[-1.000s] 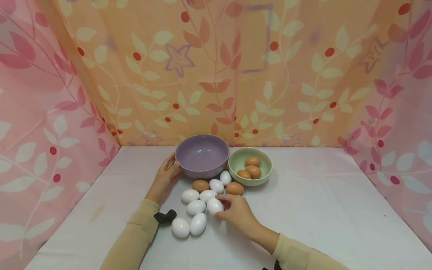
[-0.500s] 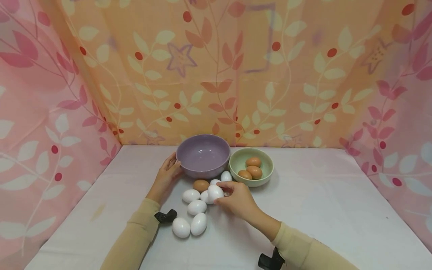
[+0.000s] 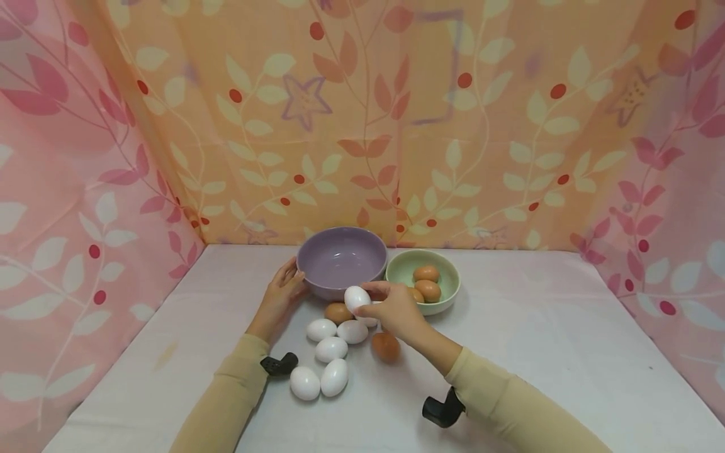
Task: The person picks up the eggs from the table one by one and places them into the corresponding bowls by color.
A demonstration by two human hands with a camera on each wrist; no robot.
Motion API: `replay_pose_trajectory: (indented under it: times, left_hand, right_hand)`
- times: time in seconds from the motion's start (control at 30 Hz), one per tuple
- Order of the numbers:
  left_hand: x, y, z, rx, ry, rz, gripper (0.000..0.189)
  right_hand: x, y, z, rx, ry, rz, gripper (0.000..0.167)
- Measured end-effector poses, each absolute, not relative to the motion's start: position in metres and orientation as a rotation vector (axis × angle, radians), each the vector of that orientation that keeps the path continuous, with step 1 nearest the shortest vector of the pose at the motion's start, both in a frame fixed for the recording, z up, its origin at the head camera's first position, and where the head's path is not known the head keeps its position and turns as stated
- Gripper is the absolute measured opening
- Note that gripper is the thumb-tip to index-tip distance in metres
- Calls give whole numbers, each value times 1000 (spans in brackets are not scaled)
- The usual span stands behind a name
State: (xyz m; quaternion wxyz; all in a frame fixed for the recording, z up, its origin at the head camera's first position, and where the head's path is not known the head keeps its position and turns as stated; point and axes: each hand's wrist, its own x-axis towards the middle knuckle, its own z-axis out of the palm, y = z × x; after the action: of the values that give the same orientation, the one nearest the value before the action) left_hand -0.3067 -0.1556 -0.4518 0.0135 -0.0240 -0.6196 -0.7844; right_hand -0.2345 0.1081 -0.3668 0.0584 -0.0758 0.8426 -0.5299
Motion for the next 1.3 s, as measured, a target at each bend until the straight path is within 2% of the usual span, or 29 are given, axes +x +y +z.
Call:
replay_pose_trajectory:
  times: [0.63,1.07,1.3]
  left_hand:
    - [-308,-155,-453,-83,-1903,-2450,61]
    - [-306,-156,-457,-75,-1895,-2456,60]
    - [-307,-156,-456,-94,-1904,-2449,62]
  right_hand:
    - [-279,95,-353,-282,2560,-1617,52]
    - [-306,74,-356,-335,2601,-1592,45]
    - [-321,67,-355,-328,2554,-1613,49]
